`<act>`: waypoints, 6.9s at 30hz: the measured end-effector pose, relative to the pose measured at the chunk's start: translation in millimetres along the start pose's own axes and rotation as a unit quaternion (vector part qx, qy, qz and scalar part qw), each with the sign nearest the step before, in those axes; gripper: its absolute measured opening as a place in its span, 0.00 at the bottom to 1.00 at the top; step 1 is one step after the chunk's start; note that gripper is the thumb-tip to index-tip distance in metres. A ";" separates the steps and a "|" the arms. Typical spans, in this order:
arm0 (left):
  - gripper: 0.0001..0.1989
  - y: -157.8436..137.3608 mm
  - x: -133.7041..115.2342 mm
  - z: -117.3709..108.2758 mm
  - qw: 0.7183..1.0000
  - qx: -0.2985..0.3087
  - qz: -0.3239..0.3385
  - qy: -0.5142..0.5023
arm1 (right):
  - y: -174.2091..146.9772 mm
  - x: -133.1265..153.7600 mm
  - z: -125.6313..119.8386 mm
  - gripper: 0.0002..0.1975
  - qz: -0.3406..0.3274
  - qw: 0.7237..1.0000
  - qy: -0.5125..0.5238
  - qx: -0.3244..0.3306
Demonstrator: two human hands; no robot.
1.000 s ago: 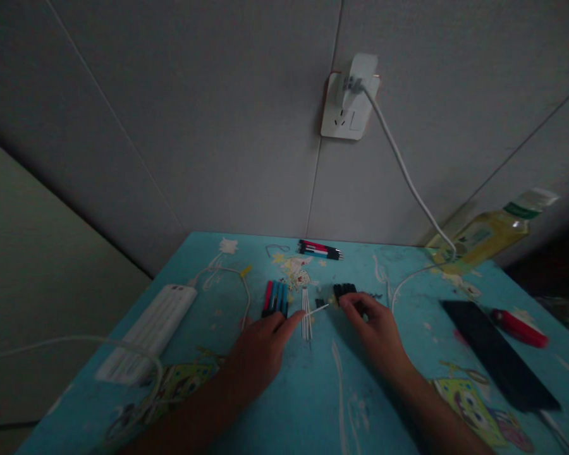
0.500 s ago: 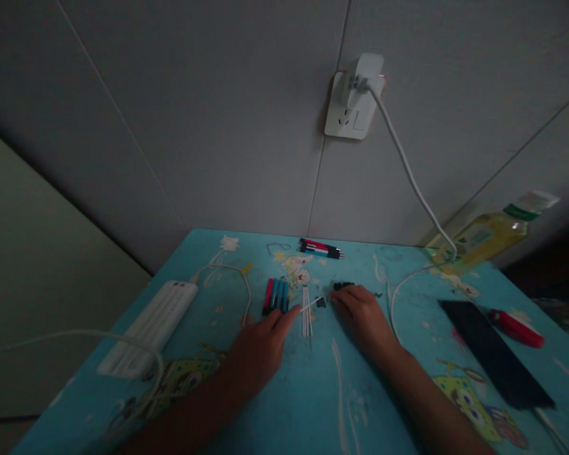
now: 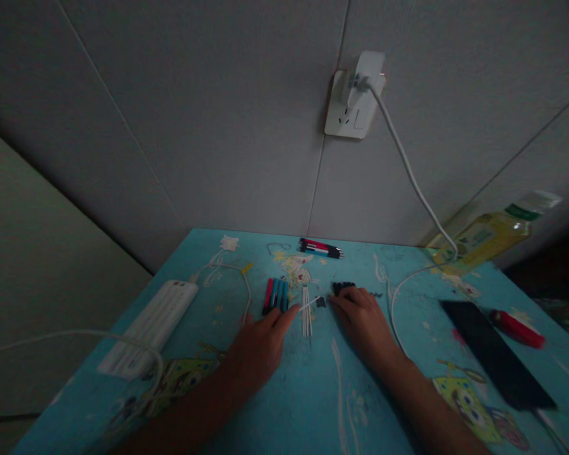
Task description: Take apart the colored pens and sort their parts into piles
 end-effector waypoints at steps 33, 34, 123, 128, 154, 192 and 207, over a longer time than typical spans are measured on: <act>0.30 1.6 -2.4 -1.9 1.000 0.025 -0.007 -0.002 | -0.5 0.9 -3.5 0.07 0.024 0.998 0.042 -0.029; 0.30 1.7 -2.8 -2.7 1.000 0.024 -0.006 -0.002 | -0.6 2.2 -4.7 0.06 0.023 0.998 0.045 -0.033; 0.07 -1.3 11.9 -28.1 0.869 -0.103 -0.036 -0.483 | -17.5 59.6 -12.8 0.10 -0.025 0.930 0.365 -0.024; 0.05 -4.2 17.0 -36.1 0.830 -0.132 -0.058 -0.538 | -17.9 74.4 -0.5 0.12 -0.024 0.923 0.383 0.032; 0.07 -3.1 28.4 -58.0 0.924 -0.282 0.017 -0.258 | 21.5 -37.3 -3.9 0.09 0.087 0.973 0.208 -0.040; 0.02 9.5 -17.8 -19.7 0.982 -0.147 0.119 -0.022 | 54.0 -7.1 11.9 0.13 0.044 0.993 -0.024 0.107; 0.06 7.7 -12.6 -29.2 0.987 -0.134 0.089 -0.010 | 48.8 -11.4 7.7 0.13 0.036 0.997 -0.021 0.071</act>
Point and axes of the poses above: each hand's wrist, its own y-axis towards the middle knuckle, its own z-axis out of the palm, x = y × z, the point moved 10 cm from there along y, towards the middle knuckle, and after that the axes turned 4 degrees about -z, right-handed, at the moved point
